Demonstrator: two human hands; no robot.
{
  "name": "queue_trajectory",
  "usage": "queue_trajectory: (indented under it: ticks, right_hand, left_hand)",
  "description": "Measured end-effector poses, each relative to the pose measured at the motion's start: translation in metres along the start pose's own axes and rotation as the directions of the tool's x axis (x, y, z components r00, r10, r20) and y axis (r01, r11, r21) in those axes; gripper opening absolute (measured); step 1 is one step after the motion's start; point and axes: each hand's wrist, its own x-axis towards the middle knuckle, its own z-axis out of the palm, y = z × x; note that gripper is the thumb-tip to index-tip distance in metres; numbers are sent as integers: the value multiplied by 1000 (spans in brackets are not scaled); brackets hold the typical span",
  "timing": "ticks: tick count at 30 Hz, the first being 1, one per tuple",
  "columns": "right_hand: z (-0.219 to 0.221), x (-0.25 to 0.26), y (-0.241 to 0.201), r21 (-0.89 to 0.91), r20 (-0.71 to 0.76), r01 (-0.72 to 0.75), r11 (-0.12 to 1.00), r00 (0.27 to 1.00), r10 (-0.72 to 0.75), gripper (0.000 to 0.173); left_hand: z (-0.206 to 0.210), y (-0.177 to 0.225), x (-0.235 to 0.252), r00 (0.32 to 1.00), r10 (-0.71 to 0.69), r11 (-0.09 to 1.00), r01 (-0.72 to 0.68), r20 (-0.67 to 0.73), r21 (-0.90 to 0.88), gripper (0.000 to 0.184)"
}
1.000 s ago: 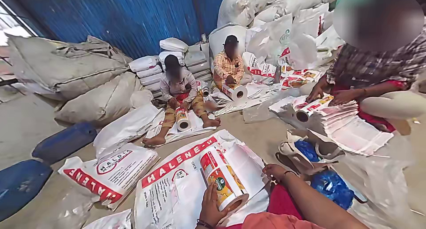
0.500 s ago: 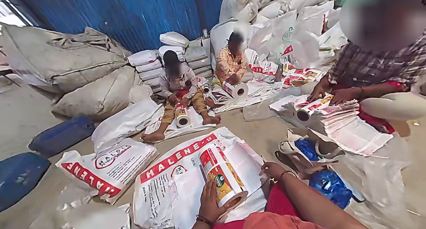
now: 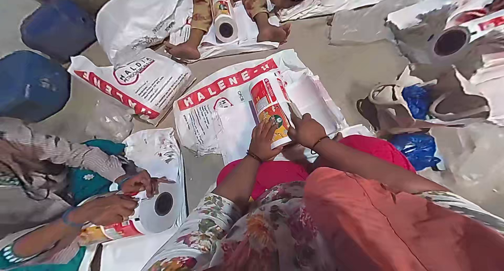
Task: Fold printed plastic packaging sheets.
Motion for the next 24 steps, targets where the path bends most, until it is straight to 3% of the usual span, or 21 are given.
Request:
queue_trajectory:
  ticks: [4, 9, 14, 18, 22, 24]
  right_hand:
    - [-6, 0, -1, -30, 25, -21, 999, 999, 21, 59]
    - [-14, 16, 15, -8, -22, -41, 999, 999, 41, 36]
    - [-18, 36, 59, 52, -17, -134, 990, 991, 136, 35]
    - [-30, 47, 65, 83, 4, -120, 989, 993, 120, 30]
    - [-36, 43, 57, 300, 62, -22, 954, 998, 3, 43]
    - [-59, 58, 44, 369, 38, -27, 929, 999, 14, 57]
  left_hand:
    - [4, 0, 6, 997, 55, 997, -58, -56, -42, 85]
    - [8, -1, 12, 996, 88, 993, -88, -7, -82, 78]
    - [16, -1, 7, 997, 80, 993, -80, -11, -91, 80]
    - [10, 0, 22, 997, 79, 989, -81, -24, -125, 83]
    - [9, -5, 8, 997, 21, 989, -10, 70, -147, 85]
    - [10, -5, 12, 998, -26, 986, 36, 61, -164, 107]
